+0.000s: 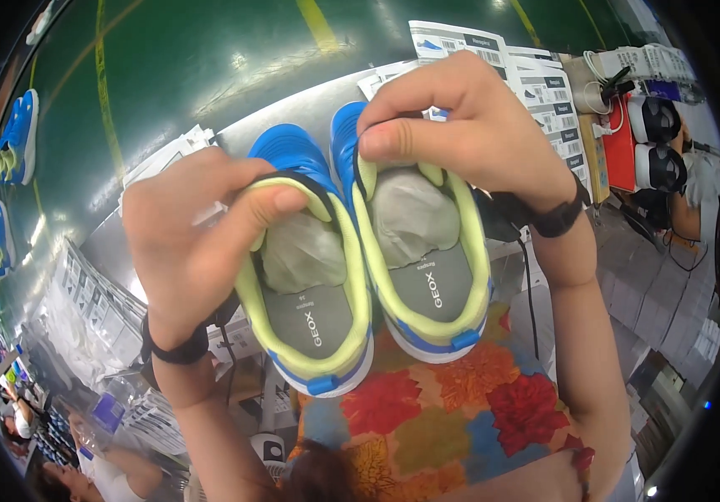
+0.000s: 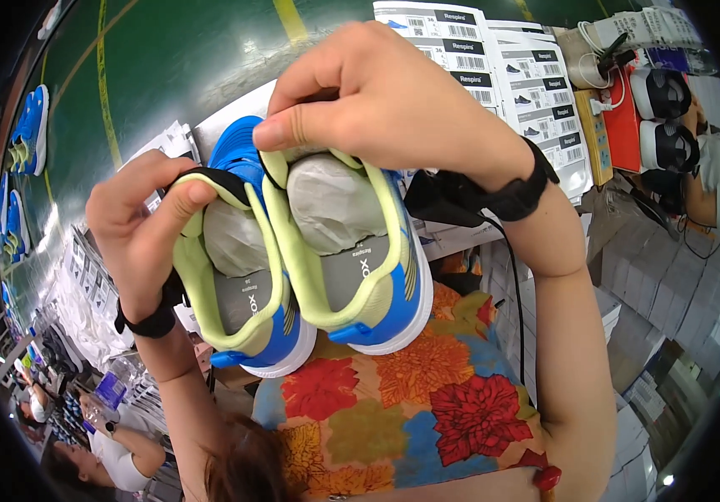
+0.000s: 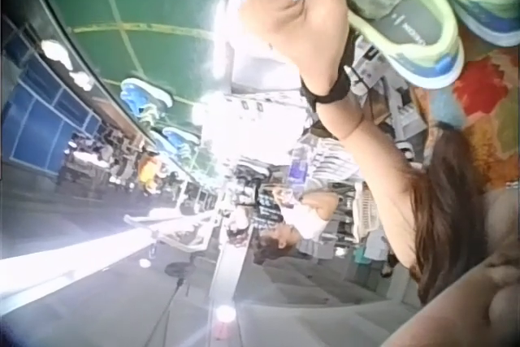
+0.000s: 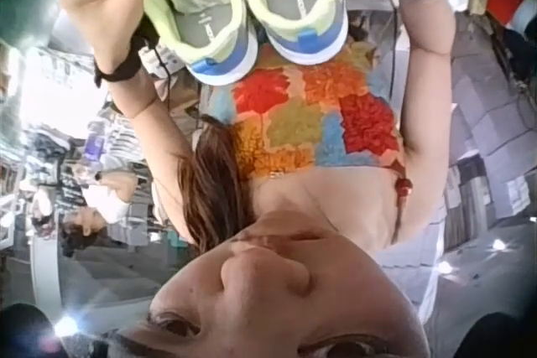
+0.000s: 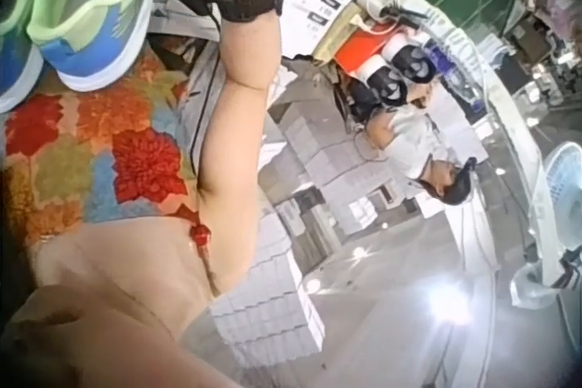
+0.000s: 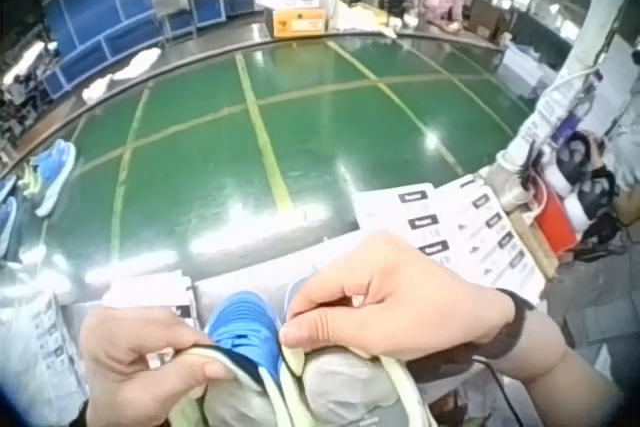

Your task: Inspecting pairs of shoes and checking their labels and soles before packaging.

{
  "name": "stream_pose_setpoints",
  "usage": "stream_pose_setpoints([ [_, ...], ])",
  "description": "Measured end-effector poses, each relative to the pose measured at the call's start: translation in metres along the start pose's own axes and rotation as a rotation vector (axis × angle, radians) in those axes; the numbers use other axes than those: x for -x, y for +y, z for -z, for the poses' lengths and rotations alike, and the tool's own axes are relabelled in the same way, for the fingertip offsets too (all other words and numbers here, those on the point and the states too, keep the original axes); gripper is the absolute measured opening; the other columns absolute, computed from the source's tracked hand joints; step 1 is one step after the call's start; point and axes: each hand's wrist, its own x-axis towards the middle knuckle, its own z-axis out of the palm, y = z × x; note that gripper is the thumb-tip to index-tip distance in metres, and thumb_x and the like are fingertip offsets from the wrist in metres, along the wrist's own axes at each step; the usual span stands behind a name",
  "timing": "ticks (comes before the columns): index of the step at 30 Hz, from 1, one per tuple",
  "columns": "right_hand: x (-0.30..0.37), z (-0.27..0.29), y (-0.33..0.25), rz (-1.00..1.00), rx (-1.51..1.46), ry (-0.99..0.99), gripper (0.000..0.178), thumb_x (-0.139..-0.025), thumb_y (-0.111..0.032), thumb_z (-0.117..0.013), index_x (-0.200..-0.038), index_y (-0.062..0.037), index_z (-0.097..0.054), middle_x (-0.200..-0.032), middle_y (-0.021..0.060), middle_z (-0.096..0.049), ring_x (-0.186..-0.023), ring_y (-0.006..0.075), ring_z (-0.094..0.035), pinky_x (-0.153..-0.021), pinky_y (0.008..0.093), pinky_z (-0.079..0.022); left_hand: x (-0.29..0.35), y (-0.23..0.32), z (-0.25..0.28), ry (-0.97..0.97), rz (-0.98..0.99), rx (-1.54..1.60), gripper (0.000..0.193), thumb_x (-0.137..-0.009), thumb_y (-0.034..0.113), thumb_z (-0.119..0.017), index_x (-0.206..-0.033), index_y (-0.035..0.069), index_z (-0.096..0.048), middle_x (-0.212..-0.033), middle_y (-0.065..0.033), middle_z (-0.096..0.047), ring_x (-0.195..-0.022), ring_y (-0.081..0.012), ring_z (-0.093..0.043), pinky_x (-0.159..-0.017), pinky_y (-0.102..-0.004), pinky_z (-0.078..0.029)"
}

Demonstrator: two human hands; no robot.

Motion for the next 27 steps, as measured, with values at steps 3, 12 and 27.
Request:
stream_pose_setpoints([
  [3, -0.004, 0.002, 0.011, -0.051, -0.160, -0.055, 0.025, -0.081, -0.025, -0.073, -0.082, 0.0003, -0.072, -0.061, 0.0010, -0.062, -0.056, 0.0052, -0.050, -0.051, 0.0231, -0.039, -0.007, -0.001, 0.000, -0.031, 0.158, 0.123, 0.017, -0.073, 0.017, -0.077, -0.075, 0.001, -0.072, -0.058, -0.0042, -0.058, -0.053, -0.0094, -0.051, -0.049, -0.0241, -0.036],
  [12, 0.000, -0.004, 0.005, -0.146, -0.282, -0.044, 0.020, -0.080, -0.020, -0.073, -0.077, 0.0000, -0.071, -0.059, 0.0019, -0.061, -0.053, 0.0096, -0.053, -0.048, 0.0271, -0.039, -0.010, 0.003, 0.001, -0.003, 0.242, 0.122, 0.014, -0.072, 0.012, -0.078, -0.076, 0.000, -0.071, -0.060, -0.0045, -0.061, -0.053, -0.0079, -0.053, -0.049, -0.0219, -0.038],
  [27, 0.034, 0.013, -0.045, 0.626, 0.498, 0.538, 0.028, -0.085, -0.026, -0.067, -0.087, 0.0013, -0.068, -0.072, 0.0091, -0.066, -0.065, 0.0195, -0.064, -0.073, 0.0335, -0.054, -0.002, 0.045, 0.030, 0.472, -0.633, -0.284, 0.027, -0.064, 0.016, -0.082, -0.078, -0.004, -0.068, -0.063, -0.0120, -0.065, -0.059, -0.0249, -0.064, -0.055, -0.0307, -0.053],
])
